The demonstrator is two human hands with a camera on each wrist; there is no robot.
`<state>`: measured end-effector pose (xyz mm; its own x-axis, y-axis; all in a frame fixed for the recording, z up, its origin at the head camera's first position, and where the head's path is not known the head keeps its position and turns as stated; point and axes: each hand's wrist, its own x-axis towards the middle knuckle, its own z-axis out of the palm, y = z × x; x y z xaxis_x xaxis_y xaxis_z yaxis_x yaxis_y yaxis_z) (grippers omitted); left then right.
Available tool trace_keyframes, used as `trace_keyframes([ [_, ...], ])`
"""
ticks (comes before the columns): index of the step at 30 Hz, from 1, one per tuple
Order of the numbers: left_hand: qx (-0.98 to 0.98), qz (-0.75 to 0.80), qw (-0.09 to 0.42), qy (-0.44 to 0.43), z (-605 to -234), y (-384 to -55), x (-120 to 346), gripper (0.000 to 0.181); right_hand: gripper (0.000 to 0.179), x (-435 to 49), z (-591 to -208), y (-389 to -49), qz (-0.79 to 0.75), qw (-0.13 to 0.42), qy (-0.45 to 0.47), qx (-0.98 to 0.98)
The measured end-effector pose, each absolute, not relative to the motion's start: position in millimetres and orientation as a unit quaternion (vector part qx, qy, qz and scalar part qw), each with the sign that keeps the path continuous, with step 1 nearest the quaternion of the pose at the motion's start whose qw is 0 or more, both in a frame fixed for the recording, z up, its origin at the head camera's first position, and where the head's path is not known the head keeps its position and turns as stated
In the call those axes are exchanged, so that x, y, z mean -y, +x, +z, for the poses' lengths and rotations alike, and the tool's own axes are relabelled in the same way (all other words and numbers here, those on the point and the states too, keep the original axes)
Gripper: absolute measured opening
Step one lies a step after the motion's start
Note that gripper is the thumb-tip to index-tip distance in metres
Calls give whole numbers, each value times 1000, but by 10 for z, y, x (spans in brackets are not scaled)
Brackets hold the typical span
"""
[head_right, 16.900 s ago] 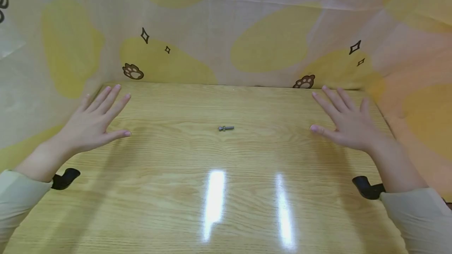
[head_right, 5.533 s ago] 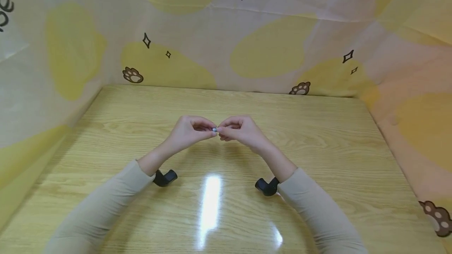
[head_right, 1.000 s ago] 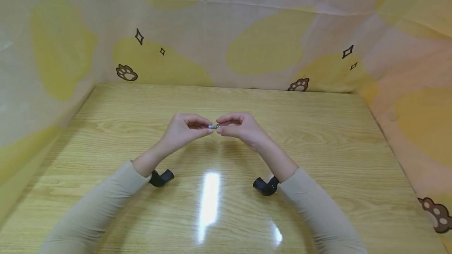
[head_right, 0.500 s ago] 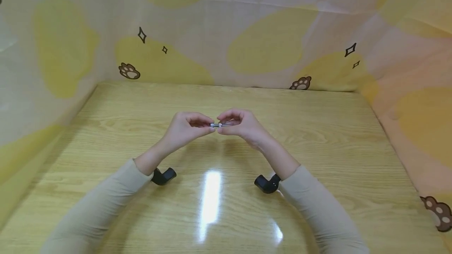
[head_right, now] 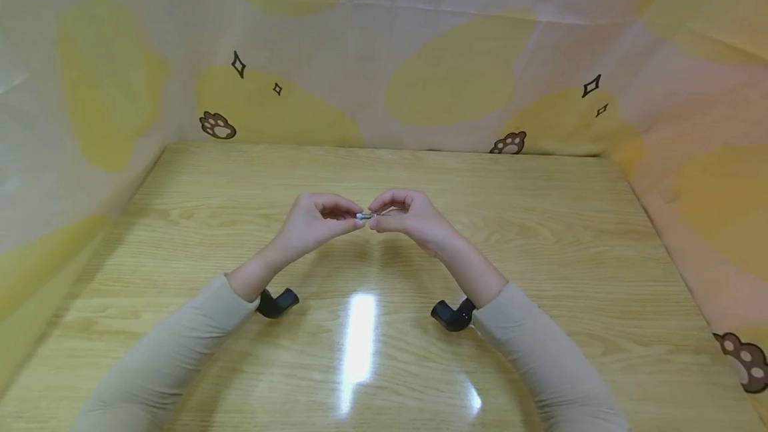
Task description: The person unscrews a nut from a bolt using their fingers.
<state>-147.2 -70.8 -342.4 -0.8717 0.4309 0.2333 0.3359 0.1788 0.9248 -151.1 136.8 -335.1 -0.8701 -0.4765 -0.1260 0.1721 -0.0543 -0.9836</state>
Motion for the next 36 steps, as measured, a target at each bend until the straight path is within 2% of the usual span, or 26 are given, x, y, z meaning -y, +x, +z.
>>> trace_keyframes([
  [3,-768,589,39,248,-3428,-1473,709,12,21,-1374,-3351,-1512,-717,219,-113,-652],
  [8,-779,580,34,235,-3416,-1460,713,13,7,-1375,-3352,-1508,-720,222,-97,-650],
  [14,-780,578,28,237,-3413,-1446,729,12,7,-1369,-3349,-1504,-722,226,-86,-649],
  [22,-780,578,35,237,-3405,-1446,742,13,23,-1389,-3348,-1504,-721,217,-106,-650],
  [31,-781,575,37,241,-3383,-1437,749,12,10,-1364,-3335,-1496,-729,215,-93,-644],
  [36,-781,576,37,239,-3391,-1439,733,12,18,-1382,-3349,-1504,-720,207,-102,-654],
])
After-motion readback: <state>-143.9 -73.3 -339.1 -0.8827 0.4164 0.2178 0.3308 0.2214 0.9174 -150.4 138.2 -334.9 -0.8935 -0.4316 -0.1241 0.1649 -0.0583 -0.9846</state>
